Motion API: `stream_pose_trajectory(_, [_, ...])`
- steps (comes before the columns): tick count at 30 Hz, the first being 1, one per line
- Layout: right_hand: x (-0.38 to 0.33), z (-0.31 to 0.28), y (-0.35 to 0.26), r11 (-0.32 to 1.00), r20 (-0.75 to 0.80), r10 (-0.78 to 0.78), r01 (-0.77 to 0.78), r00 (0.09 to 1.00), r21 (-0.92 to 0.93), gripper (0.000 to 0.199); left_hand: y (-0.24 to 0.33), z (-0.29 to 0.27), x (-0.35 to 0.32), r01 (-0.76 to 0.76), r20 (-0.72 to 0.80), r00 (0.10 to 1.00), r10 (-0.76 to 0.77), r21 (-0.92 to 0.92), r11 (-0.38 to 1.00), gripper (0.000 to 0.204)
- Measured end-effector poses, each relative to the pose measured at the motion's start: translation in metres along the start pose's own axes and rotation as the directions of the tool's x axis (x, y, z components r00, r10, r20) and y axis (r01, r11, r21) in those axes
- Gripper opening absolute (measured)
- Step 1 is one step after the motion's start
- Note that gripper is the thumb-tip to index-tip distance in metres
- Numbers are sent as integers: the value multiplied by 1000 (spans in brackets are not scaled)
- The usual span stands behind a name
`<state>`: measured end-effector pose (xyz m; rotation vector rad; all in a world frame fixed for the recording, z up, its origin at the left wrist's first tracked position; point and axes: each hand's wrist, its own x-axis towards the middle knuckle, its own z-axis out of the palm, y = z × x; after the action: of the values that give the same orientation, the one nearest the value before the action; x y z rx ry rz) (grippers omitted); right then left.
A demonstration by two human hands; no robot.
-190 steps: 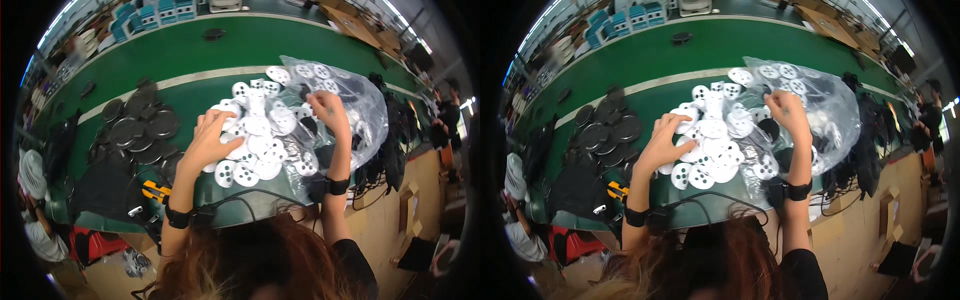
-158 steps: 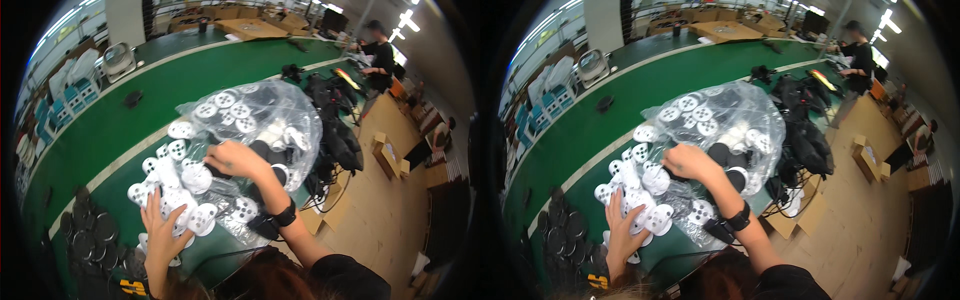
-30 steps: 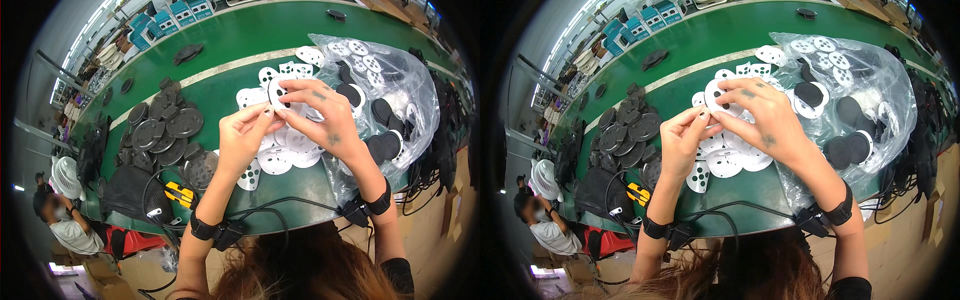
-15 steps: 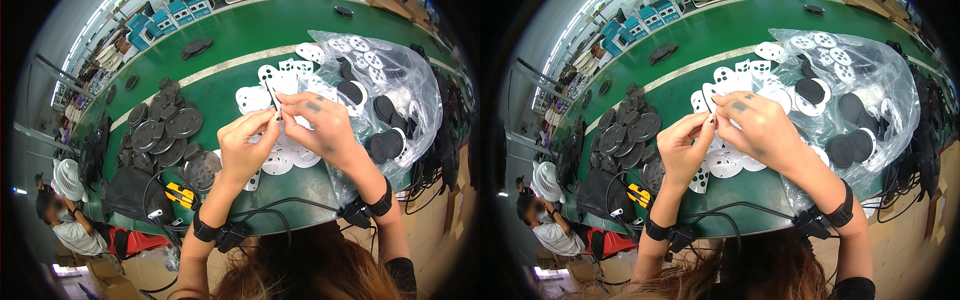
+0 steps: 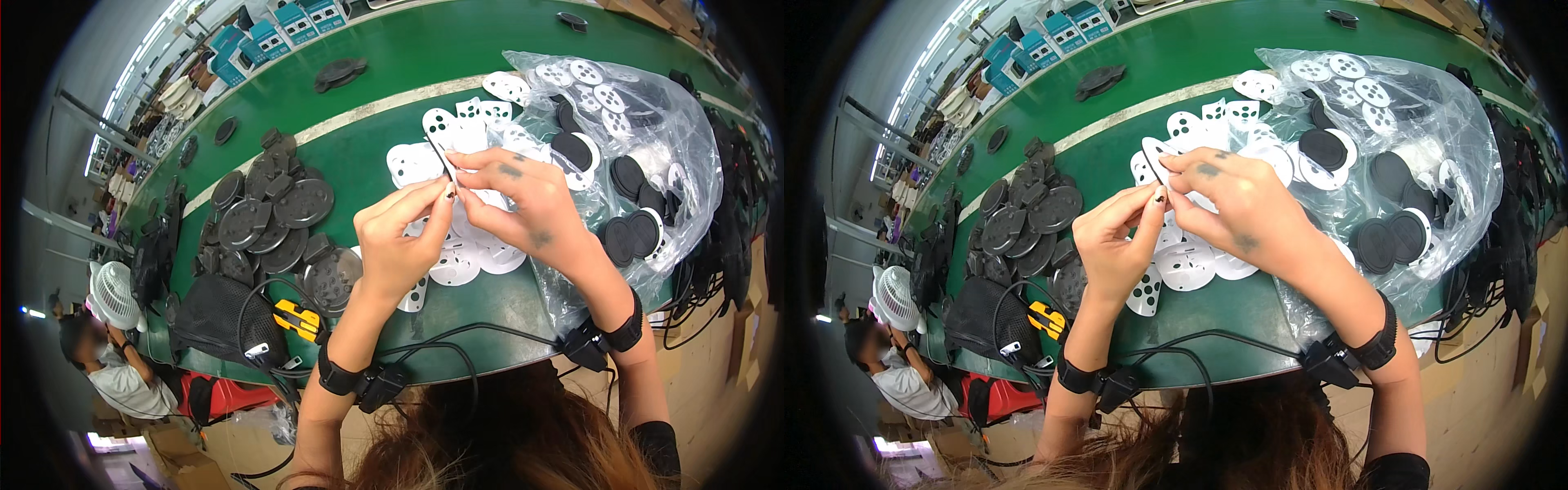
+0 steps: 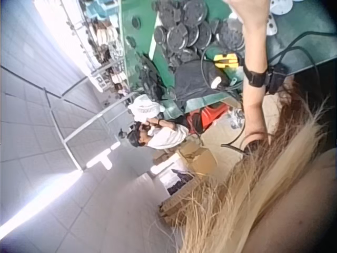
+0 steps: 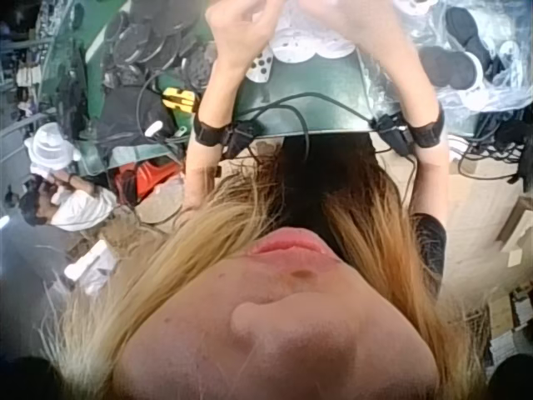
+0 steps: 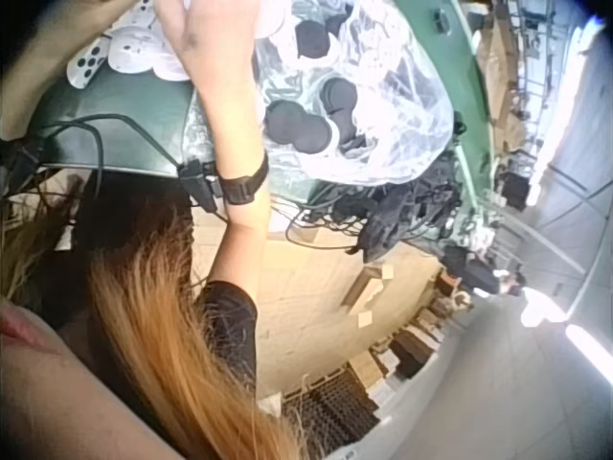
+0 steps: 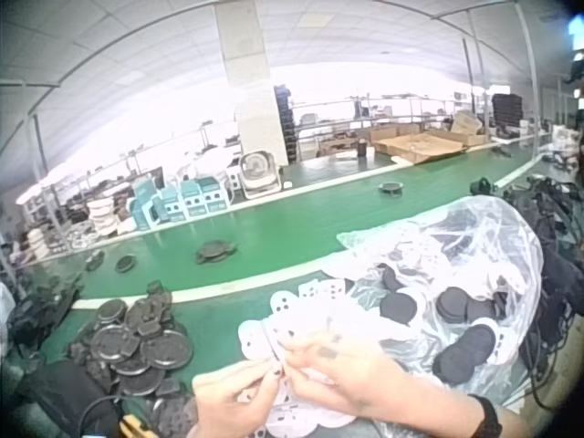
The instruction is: Applying circular stickers to black plastic base components in a factory setting.
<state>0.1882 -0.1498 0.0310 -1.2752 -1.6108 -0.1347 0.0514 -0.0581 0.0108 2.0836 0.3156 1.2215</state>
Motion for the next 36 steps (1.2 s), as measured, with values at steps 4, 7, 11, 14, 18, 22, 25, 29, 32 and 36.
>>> stream_pose_trajectory(4, [-2,5,-1,995,-26,-53,50,998,-91,12,-4,-1,0,-50,-16,999,51,55,997,11])
stream_pose_trajectory(7, [-2,6,1,994,-53,-29,23,998,-106,11,-3,1,0,-105,2,994,105,104,989,12])
stream_pose_trajectory(11, [-1,2,6,997,-31,48,-46,998,66,11,-2,2,1,12,-3,1000,-12,-70,997,13])
stream_pose_trajectory(14, [-1,2,7,994,-18,55,-53,998,95,12,-5,1,0,29,11,1000,-28,-116,993,13])
stream_pose_trajectory(18, [0,1,4,995,3,60,-60,998,79,13,-3,0,-1,-16,11,1000,16,-14,1000,13])
stream_pose_trajectory(22, [-2,3,3,1000,7,4,-4,1000,29,16,0,-1,0,-158,22,987,157,155,975,14])
stream_pose_trajectory(25, [-4,4,5,998,25,41,-42,999,46,16,1,1,0,-204,9,978,208,221,954,15])
stream_pose_trajectory(29, [-3,5,7,996,-6,53,-53,999,72,12,0,3,0,-96,2,995,96,93,991,13])
stream_pose_trajectory(32, [-2,6,7,989,-52,103,-97,993,112,11,0,5,1,93,12,996,-92,-150,984,13])
stream_pose_trajectory(36, [-1,5,6,990,-43,120,-116,992,76,8,-1,3,1,263,50,964,-262,-341,903,15])
